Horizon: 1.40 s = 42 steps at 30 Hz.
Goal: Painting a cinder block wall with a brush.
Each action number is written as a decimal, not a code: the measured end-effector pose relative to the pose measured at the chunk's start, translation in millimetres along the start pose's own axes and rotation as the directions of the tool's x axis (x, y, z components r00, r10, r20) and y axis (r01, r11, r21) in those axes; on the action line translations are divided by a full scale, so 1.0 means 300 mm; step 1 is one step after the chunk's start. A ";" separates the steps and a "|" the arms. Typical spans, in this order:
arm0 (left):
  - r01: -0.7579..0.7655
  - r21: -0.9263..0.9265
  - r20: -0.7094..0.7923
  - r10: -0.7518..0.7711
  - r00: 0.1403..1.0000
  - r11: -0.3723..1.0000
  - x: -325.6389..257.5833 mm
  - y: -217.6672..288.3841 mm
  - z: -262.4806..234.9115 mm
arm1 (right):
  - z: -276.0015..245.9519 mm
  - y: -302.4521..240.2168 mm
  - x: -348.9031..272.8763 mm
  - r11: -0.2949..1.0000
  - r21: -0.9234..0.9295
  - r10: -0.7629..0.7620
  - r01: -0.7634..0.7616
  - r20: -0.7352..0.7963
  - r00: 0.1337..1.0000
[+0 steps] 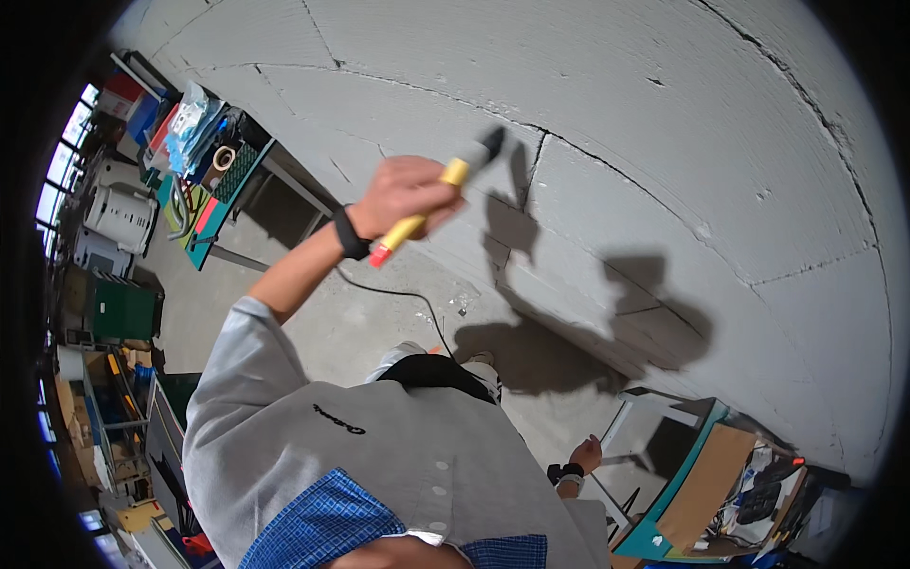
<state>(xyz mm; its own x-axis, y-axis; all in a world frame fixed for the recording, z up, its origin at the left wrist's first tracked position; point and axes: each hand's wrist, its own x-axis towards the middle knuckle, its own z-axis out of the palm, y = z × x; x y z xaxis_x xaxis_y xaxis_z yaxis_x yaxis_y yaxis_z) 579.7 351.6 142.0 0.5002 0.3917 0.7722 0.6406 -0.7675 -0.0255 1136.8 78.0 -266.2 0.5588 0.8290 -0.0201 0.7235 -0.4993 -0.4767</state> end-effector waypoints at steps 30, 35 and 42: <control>0.417 0.168 -0.261 -0.367 0.893 0.893 -0.334 -0.439 -0.299 | 0.323 0.070 -0.468 0.922 0.120 0.369 -0.369 0.017 0.929; 0.036 0.021 -0.070 -0.035 0.997 0.999 -0.268 -0.398 -0.248 | 0.333 -0.098 -0.573 0.901 0.133 0.417 -0.414 0.000 0.909; 0.118 0.115 -0.096 -0.107 0.990 0.986 -0.437 -0.655 -0.406 | 0.308 -0.287 -0.692 0.920 0.068 0.389 -0.385 -0.062 0.919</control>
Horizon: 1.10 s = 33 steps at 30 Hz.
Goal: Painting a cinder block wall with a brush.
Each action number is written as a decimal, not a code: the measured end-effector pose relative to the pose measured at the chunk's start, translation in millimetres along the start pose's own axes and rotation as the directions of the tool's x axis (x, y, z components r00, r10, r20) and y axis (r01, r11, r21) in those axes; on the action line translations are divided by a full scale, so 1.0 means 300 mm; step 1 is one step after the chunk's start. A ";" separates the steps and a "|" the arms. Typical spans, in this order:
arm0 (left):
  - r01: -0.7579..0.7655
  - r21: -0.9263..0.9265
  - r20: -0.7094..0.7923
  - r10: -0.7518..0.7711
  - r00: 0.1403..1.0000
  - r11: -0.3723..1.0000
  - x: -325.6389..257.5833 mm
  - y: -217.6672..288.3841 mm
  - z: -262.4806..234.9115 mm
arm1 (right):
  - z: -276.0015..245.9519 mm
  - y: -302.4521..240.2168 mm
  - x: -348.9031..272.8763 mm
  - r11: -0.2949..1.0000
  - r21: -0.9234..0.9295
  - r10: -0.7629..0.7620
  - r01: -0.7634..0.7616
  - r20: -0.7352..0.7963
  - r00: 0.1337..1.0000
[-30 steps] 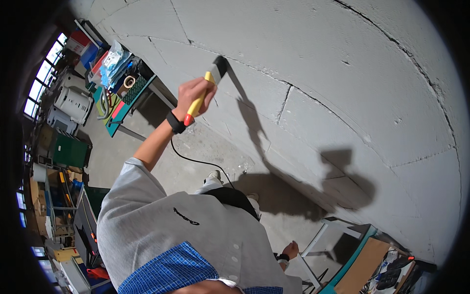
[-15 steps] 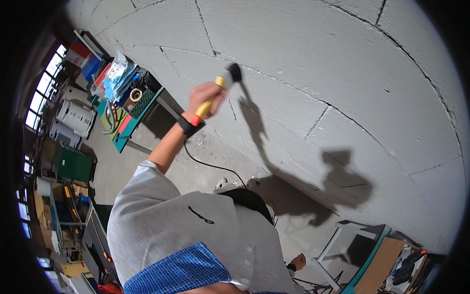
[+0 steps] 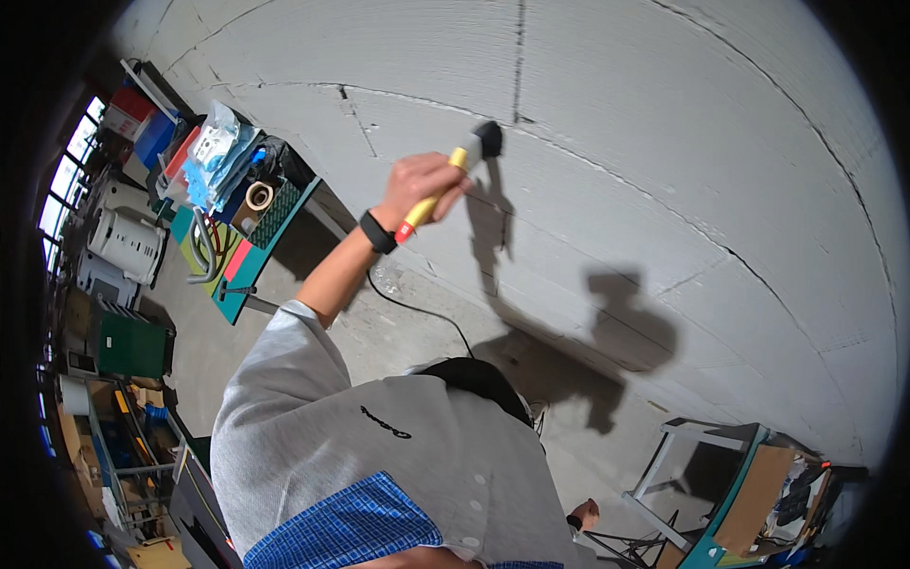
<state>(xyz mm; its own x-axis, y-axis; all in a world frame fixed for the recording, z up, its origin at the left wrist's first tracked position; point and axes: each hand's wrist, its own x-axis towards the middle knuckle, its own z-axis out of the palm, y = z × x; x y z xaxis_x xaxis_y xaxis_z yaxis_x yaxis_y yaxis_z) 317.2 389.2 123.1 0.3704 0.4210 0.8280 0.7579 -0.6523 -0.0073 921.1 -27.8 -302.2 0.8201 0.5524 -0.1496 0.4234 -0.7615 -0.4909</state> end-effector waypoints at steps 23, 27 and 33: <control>0.175 -0.010 -0.163 -0.174 0.971 0.985 -0.188 -0.411 -0.311 | 0.003 -0.239 -0.466 0.997 -0.071 -0.031 0.026 -0.071 0.997; 0.132 0.024 -0.125 -0.128 0.984 0.991 -0.184 -0.421 -0.289 | -0.025 -0.240 -0.497 0.997 -0.065 -0.043 0.039 -0.065 0.997; 0.415 0.106 -0.225 -0.385 0.895 0.904 -0.246 -0.467 -0.351 | -0.036 -0.302 -0.509 0.997 -0.074 -0.009 0.006 -0.028 1.000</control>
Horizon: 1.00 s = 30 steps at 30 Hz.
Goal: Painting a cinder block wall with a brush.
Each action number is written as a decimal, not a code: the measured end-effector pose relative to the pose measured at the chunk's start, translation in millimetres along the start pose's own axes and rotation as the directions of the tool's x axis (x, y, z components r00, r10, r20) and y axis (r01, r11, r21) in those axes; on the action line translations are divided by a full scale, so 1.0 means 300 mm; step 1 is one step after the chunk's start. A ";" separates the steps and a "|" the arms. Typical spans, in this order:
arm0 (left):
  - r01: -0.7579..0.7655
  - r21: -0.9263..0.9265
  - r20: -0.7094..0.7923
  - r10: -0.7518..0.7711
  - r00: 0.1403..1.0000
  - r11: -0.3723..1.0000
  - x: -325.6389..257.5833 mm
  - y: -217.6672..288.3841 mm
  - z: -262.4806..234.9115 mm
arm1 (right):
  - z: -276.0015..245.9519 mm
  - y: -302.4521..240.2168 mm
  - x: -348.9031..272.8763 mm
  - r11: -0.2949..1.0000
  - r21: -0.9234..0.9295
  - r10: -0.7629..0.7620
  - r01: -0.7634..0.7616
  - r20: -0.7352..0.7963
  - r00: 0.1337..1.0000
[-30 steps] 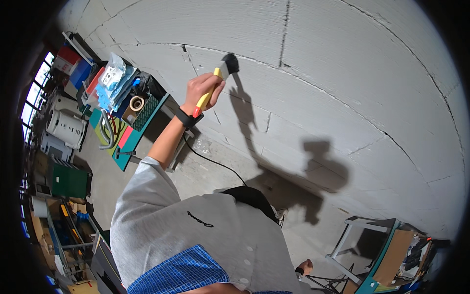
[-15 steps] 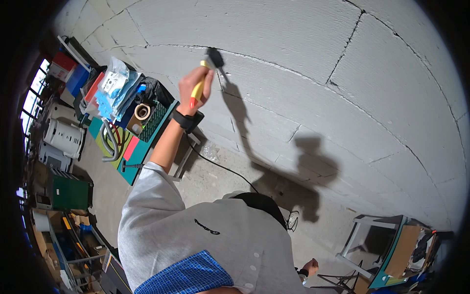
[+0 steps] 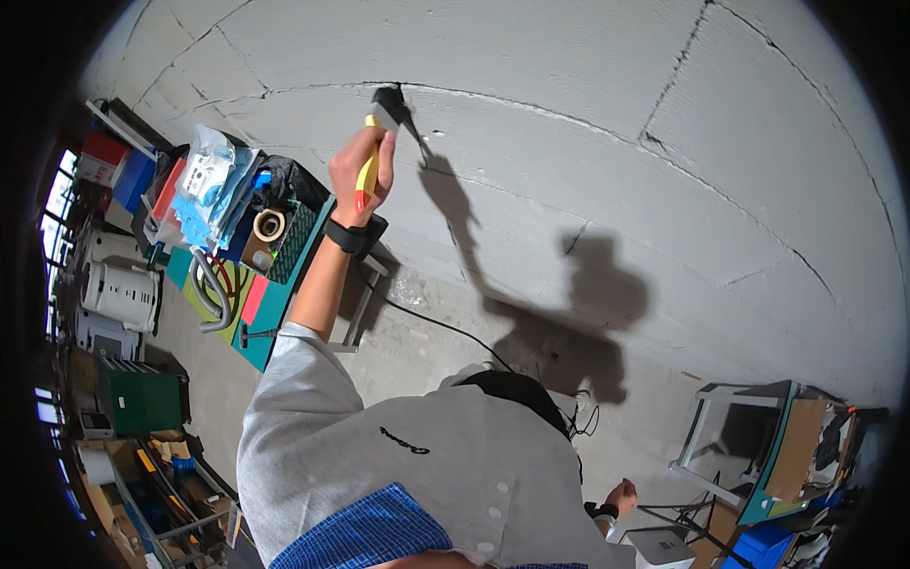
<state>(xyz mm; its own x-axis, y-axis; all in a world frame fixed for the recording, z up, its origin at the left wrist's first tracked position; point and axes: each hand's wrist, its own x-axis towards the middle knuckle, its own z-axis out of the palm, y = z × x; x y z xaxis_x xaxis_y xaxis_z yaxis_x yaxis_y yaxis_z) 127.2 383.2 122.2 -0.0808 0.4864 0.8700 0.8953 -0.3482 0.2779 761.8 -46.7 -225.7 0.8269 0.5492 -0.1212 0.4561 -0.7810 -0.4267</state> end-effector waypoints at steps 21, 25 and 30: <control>-0.482 -0.691 0.020 0.680 0.732 0.539 -0.132 1.284 0.700 | -0.196 0.549 -0.147 0.942 0.047 0.334 -0.331 -0.148 0.931; -0.468 -0.647 0.043 0.642 0.766 0.602 -0.117 1.367 0.775 | -0.175 0.766 -0.255 0.821 0.072 0.571 -0.566 -0.070 0.818; -0.471 -0.487 0.105 0.584 0.805 0.736 -0.120 1.215 0.684 | -0.175 0.817 -0.174 0.855 0.002 0.519 -0.519 0.004 0.855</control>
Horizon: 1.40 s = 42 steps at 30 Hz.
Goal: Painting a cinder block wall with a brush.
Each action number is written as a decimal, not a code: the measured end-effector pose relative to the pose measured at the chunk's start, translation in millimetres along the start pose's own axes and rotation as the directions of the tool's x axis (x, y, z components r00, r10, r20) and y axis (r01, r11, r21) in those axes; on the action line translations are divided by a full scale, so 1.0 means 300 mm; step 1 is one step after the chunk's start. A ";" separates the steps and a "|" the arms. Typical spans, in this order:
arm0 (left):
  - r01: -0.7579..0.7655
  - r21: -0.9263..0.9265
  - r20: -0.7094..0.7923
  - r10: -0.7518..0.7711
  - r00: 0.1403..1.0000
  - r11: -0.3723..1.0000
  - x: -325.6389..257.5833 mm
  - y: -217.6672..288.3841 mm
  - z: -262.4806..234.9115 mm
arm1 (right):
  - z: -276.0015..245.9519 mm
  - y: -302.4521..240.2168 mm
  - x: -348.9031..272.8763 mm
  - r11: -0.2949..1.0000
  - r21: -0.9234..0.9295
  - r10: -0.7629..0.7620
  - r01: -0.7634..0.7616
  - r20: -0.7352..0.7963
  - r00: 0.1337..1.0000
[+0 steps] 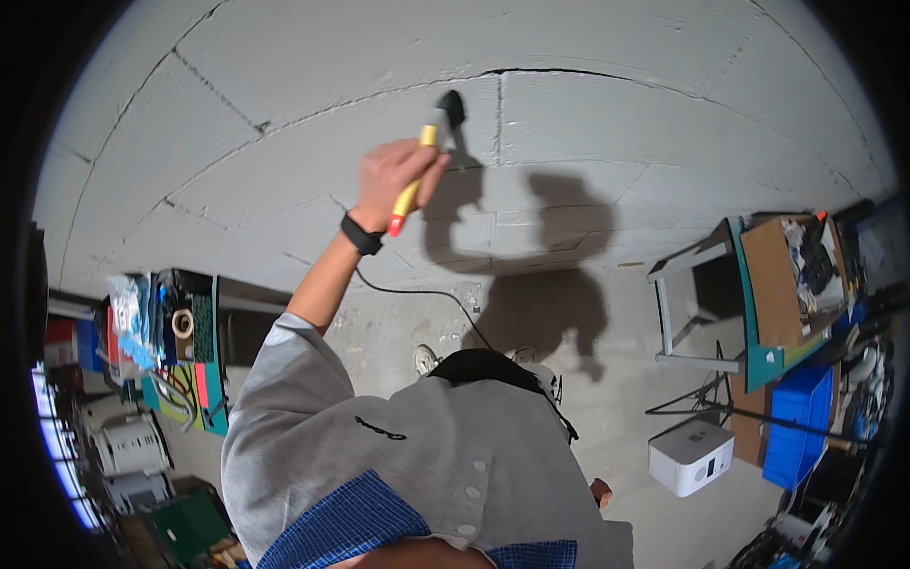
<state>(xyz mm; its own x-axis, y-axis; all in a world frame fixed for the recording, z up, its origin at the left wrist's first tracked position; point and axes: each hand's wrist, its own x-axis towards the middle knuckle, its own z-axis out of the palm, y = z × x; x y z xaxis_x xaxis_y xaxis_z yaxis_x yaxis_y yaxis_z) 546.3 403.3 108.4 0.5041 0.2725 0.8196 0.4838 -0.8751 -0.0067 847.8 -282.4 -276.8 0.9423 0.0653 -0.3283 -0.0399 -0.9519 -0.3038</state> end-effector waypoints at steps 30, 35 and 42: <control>0.222 0.126 0.033 -0.228 0.973 0.967 -0.172 -0.079 -0.312 | 0.058 -0.594 0.258 0.871 -0.001 -0.486 0.491 0.142 0.863; 0.463 0.281 -0.151 -0.438 0.886 0.840 -0.370 -0.232 -0.514 | 0.061 -0.657 0.235 0.864 0.017 -0.501 0.504 0.132 0.855; 0.296 0.130 -0.043 -0.292 0.955 0.946 -0.324 -0.173 -0.514 | 0.092 -0.691 0.192 0.860 0.007 -0.507 0.510 0.129 0.852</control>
<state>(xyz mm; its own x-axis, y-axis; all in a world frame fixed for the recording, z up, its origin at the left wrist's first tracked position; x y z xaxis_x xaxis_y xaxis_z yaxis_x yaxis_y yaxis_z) 361.9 360.7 117.4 0.3089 0.4988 0.8098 0.7002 -0.6955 0.1613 901.0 -73.0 -257.4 0.7804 0.5768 -0.2415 0.4443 -0.7832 -0.4349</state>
